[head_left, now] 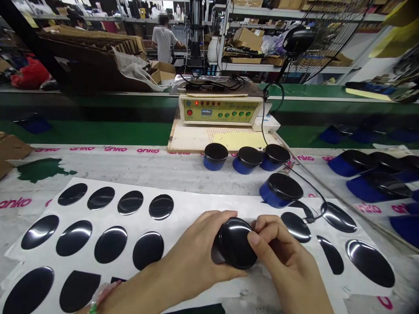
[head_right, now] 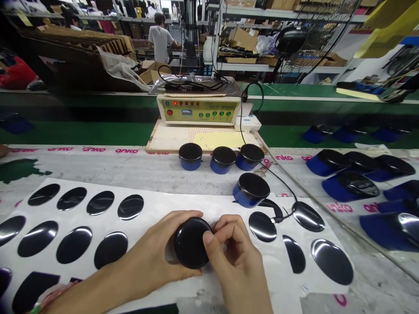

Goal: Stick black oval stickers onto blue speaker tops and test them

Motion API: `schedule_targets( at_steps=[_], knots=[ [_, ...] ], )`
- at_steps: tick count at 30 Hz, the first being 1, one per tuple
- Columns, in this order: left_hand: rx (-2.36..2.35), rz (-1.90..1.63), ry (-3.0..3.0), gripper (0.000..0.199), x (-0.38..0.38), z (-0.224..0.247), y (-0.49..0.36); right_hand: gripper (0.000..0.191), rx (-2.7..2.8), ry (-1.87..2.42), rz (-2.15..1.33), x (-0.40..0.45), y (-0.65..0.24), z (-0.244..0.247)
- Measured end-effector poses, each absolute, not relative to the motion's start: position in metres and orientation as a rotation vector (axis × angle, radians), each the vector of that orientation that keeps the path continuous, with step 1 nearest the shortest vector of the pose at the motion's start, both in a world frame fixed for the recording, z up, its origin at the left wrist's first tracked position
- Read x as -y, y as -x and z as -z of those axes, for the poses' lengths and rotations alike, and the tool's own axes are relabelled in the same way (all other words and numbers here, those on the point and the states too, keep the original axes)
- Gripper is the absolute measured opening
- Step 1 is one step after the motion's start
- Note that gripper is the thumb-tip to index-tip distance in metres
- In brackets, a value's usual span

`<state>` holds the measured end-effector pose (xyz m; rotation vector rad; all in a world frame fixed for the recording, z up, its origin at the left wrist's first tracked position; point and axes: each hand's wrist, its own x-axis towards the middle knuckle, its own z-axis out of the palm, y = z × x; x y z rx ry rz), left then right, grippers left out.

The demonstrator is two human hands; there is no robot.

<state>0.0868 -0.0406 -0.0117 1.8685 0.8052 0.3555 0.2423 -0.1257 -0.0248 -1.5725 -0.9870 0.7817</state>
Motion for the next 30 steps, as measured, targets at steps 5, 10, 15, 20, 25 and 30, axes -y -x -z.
schedule_targets(
  at_steps=[5, 10, 15, 20, 25, 30],
  knots=[
    [-0.812, -0.373, -1.893, 0.072, 0.041, 0.014, -0.087, 0.024, 1.007, 1.599, -0.72, 0.125, -0.24, 0.022],
    [-0.818, -0.387, -1.903, 0.07, 0.042, 0.017, -0.087, 0.026, 0.992, 1.606, -0.693, 0.126, -0.237, 0.019],
    [-0.814, -0.393, -1.916, 0.069, 0.043, 0.018, -0.086, 0.026, 1.009, 1.602, -0.698, 0.124, -0.236, 0.019],
    [-0.784, -0.416, -1.944, 0.067, 0.043, 0.018, -0.084, 0.024, 0.969, 1.608, -0.658, 0.125, -0.233, 0.019],
    [-0.747, -0.438, -1.957, 0.064, 0.042, 0.017, -0.085, 0.023, 0.966, 1.596, -0.617, 0.128, -0.228, 0.019],
    [-0.717, -0.434, -1.953, 0.061, 0.04, 0.016, -0.085, 0.023, 0.977, 1.575, -0.588, 0.125, -0.224, 0.022]
  ],
)
